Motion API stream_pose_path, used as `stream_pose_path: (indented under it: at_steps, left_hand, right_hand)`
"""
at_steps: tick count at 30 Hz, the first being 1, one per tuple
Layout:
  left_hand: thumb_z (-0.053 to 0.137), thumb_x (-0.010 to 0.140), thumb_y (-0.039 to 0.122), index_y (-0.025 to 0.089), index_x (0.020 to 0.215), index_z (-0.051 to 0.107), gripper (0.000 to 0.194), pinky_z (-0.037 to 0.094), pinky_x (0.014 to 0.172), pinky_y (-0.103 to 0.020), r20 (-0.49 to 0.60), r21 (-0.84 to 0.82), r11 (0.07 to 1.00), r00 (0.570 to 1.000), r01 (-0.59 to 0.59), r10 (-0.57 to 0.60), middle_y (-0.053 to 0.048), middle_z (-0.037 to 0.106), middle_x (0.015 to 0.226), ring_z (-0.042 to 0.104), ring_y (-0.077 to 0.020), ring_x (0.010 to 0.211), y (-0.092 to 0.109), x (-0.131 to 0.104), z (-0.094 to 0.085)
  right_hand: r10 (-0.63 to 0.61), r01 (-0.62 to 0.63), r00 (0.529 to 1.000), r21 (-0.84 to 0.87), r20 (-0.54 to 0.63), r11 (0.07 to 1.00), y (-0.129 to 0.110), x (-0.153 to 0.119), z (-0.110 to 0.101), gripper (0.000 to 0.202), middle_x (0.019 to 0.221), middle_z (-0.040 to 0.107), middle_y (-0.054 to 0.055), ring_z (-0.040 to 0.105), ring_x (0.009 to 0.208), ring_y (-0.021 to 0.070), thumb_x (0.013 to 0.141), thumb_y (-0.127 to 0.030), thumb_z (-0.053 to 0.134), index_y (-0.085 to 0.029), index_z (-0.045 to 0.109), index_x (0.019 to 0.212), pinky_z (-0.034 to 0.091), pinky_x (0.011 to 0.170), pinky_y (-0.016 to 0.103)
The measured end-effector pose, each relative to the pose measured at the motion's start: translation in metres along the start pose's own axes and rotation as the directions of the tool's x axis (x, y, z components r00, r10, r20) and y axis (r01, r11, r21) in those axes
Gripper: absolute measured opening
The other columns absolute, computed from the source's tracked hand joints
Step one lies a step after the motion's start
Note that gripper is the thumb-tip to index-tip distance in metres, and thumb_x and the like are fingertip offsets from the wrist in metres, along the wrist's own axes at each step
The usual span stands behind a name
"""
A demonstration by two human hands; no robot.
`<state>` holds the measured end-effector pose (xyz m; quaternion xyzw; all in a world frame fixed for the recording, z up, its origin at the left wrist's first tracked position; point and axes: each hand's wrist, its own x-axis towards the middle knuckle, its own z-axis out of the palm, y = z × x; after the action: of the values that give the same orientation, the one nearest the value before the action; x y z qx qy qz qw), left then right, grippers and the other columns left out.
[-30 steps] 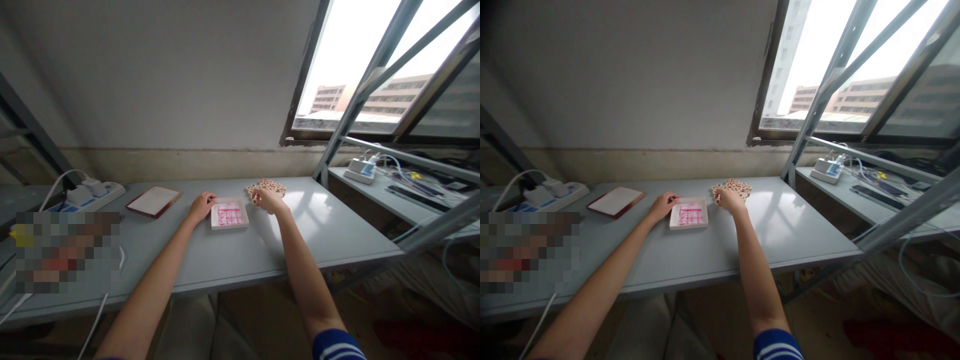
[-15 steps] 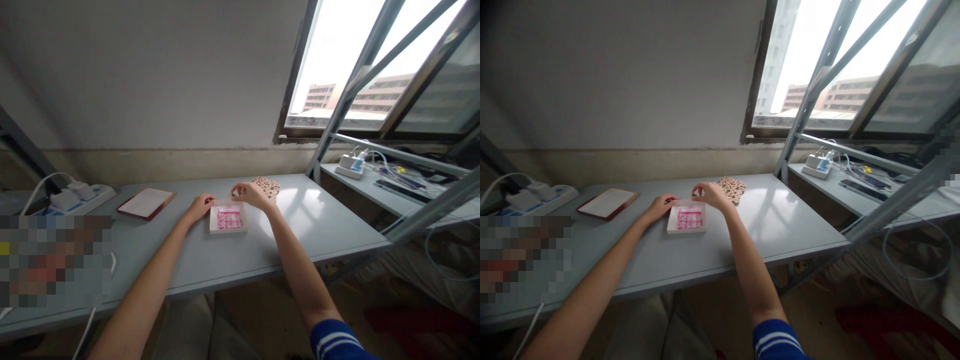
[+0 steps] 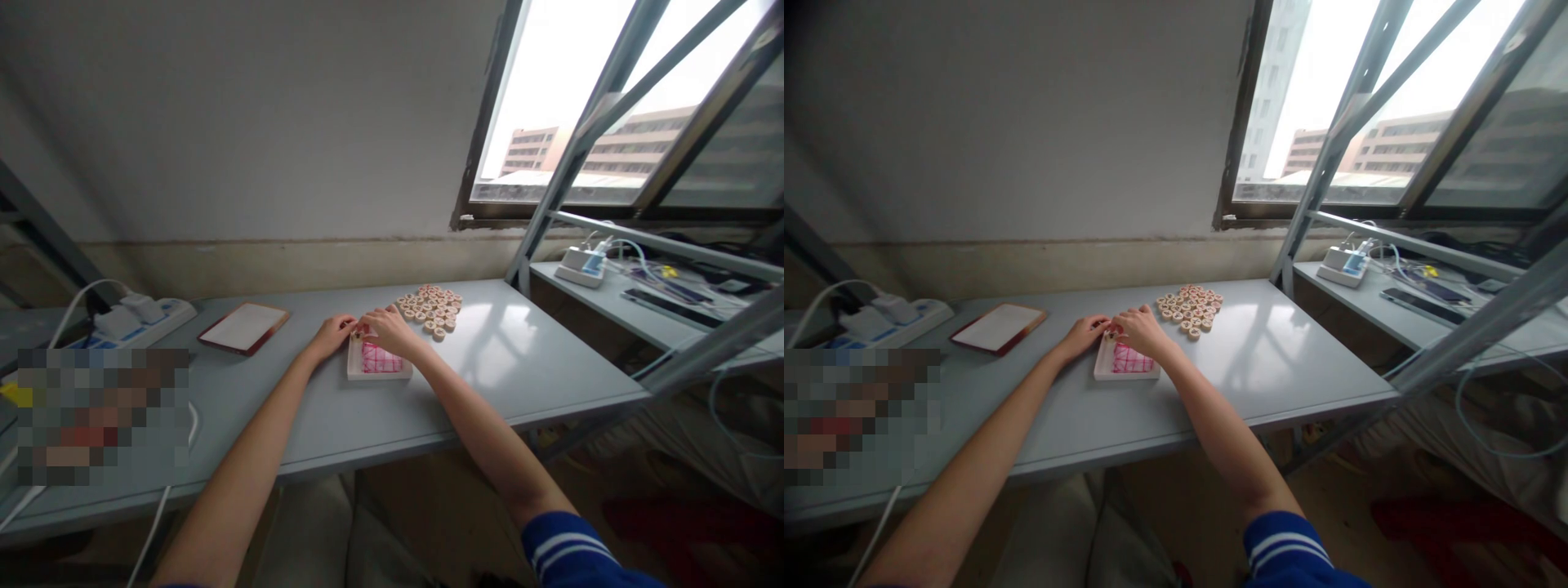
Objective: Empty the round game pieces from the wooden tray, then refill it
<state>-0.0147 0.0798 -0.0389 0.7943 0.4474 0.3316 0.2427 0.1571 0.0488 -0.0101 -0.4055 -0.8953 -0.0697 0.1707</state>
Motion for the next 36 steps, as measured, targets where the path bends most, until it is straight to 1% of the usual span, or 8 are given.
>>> stream_pose_path:
  at_steps: [3,6,10,13,22,28,33,36]
  left_hand:
    - [0.045,0.076,0.04,0.012,0.084,0.062,0.034,0.043,0.075,-0.026,0.027,-0.042,0.999,1.0,-0.001,0.002,-0.006,0.064,0.086,0.056,-0.0172,0.081,0.003,-0.001,-0.001]
    - [0.05,0.073,0.041,0.012,0.089,0.061,0.035,0.043,0.074,-0.026,0.069,-0.075,0.997,0.998,-0.001,0.006,-0.007,0.06,0.092,0.055,-0.0163,0.082,0.002,-0.002,0.0]
    - [0.057,0.067,0.038,0.014,0.095,0.059,0.037,0.044,0.071,-0.027,0.105,-0.007,1.0,0.994,-0.021,0.022,-0.006,0.056,0.095,0.054,-0.0149,0.076,-0.006,-0.002,0.003]
    - [0.057,0.067,0.036,0.015,0.095,0.059,0.035,0.044,0.071,-0.028,0.102,0.022,0.999,0.994,-0.026,0.023,-0.006,0.056,0.094,0.053,-0.0142,0.074,-0.009,-0.002,0.003]
    - [0.057,0.067,0.031,0.015,0.093,0.06,0.03,0.043,0.071,-0.027,0.096,-0.006,1.0,0.995,-0.006,0.006,-0.005,0.058,0.091,0.053,-0.0139,0.074,-0.003,-0.003,0.002]
    - [0.056,0.069,0.039,0.014,0.093,0.06,0.035,0.043,0.071,-0.027,0.108,-0.016,1.0,0.994,-0.025,0.027,-0.006,0.058,0.093,0.054,-0.0152,0.076,-0.002,-0.004,0.002]
    - [0.043,0.078,0.042,0.015,0.09,0.061,0.034,0.042,0.077,-0.028,0.091,-0.013,0.999,0.995,-0.029,0.03,-0.007,0.059,0.092,0.054,-0.0168,0.085,0.0,-0.003,0.003]
    - [0.047,0.076,0.037,0.014,0.091,0.06,0.031,0.042,0.076,-0.029,0.089,0.005,1.0,0.996,-0.023,0.023,-0.007,0.059,0.092,0.054,-0.0166,0.083,0.001,-0.003,0.002]
  right_hand:
    - [0.019,-0.02,1.0,0.033,0.018,0.999,0.004,0.001,-0.003,0.012,0.089,0.062,0.003,0.052,0.084,0.0162,0.079,-0.028,0.052,-0.021,0.058,0.086,0.023,0.074,0.028]
    - [0.154,-0.154,0.987,0.013,-0.048,0.988,0.017,-0.003,-0.012,0.012,0.09,0.063,0.002,0.051,0.086,0.0166,0.079,-0.023,0.051,-0.023,0.059,0.088,0.023,0.078,0.03]
    - [0.453,-0.463,0.886,-0.142,-0.103,0.875,0.046,-0.017,-0.02,0.015,0.095,0.061,0.009,0.049,0.094,0.0234,0.076,-0.023,0.053,-0.019,0.06,0.089,0.023,0.085,0.039]
    - [0.566,-0.56,0.823,-0.219,-0.04,0.799,0.063,-0.028,-0.019,0.019,0.102,0.058,0.012,0.047,0.098,0.0279,0.072,-0.028,0.056,-0.019,0.061,0.088,0.022,0.088,0.047]
    - [0.558,-0.542,0.83,-0.239,0.001,0.806,0.058,-0.027,-0.017,0.025,0.106,0.054,0.012,0.043,0.101,0.0285,0.071,-0.032,0.06,-0.02,0.06,0.093,0.027,0.086,0.045]
    - [0.42,-0.404,0.907,-0.221,0.032,0.888,0.056,-0.023,-0.013,0.014,0.098,0.057,0.008,0.043,0.097,0.0245,0.074,-0.03,0.058,-0.022,0.062,0.085,0.028,0.082,0.038]
    - [0.421,-0.398,0.906,-0.239,0.05,0.885,0.058,-0.025,-0.012,0.015,0.097,0.057,0.01,0.043,0.099,0.0254,0.073,-0.03,0.059,-0.02,0.063,0.084,0.029,0.082,0.037]
    - [0.416,-0.402,0.909,-0.22,0.017,0.889,0.057,-0.024,-0.017,0.016,0.095,0.058,0.009,0.045,0.097,0.0247,0.073,-0.03,0.059,-0.019,0.064,0.083,0.029,0.082,0.036]
